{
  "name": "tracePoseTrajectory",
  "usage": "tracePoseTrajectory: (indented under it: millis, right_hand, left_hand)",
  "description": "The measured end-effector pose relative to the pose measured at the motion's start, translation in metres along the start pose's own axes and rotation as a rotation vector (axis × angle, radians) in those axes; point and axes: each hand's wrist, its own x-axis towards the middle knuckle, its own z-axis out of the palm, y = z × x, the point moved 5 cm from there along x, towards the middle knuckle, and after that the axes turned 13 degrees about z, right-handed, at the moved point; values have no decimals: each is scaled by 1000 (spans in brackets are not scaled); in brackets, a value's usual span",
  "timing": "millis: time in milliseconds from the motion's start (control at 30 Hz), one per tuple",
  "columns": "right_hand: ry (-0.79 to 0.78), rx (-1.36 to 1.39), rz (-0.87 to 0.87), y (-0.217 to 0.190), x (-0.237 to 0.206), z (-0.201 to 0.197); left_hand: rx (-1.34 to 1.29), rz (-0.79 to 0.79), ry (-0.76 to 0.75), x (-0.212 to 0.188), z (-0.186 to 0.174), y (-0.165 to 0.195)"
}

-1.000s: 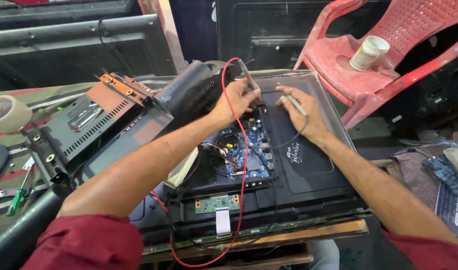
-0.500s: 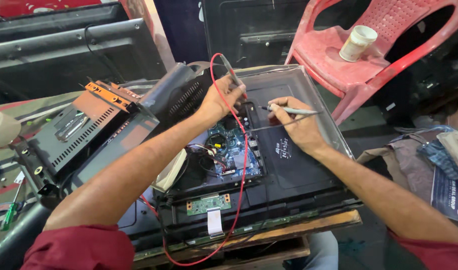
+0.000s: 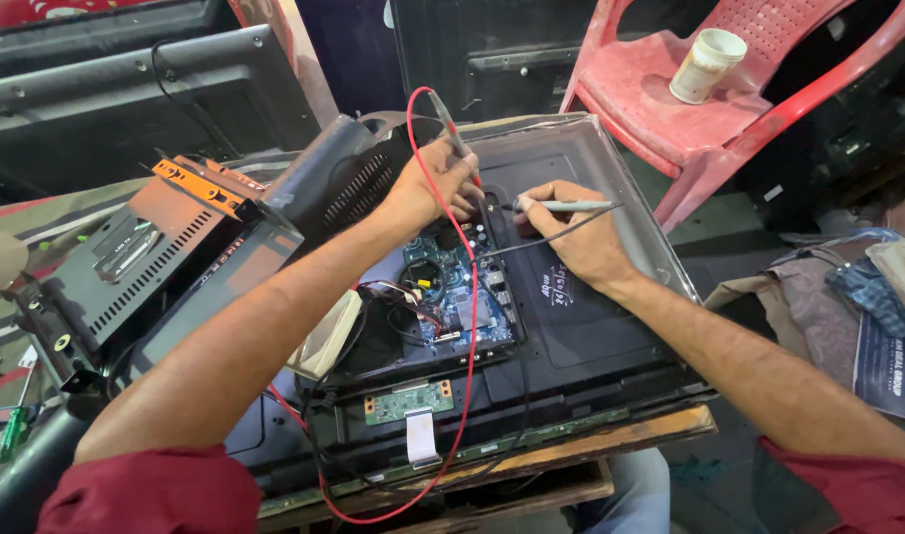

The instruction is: The person tests a television mainboard with multimeter probes, touching probe tips to points on the exposed circuit board inside the TV back panel. They then pick up small electronic components and work on the board with their hands, appearing to solder or fit parts onto the board.

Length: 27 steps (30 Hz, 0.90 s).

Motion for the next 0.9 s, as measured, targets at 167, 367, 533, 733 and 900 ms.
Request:
tracePoseTrajectory:
  millis: [167,367,533,733,900]
  right_hand:
    - [-2,48,-13,0,2,-1]
    - [8,47,-15,5,6,-1]
    - [9,72,-64,6,13,0]
    - [13,45,-91,4,16,2]
    - [17,7,-84,4,19,3]
  left_hand:
    - [10,29,-26,5,-8,-1]
    - [37,-4,-14,3,-5,-7]
    - [-26,-25,48,0,-10,-8]
    - [-69,-4,80,-4,-4,-8]
    - [-14,-12,56,-6,2,0]
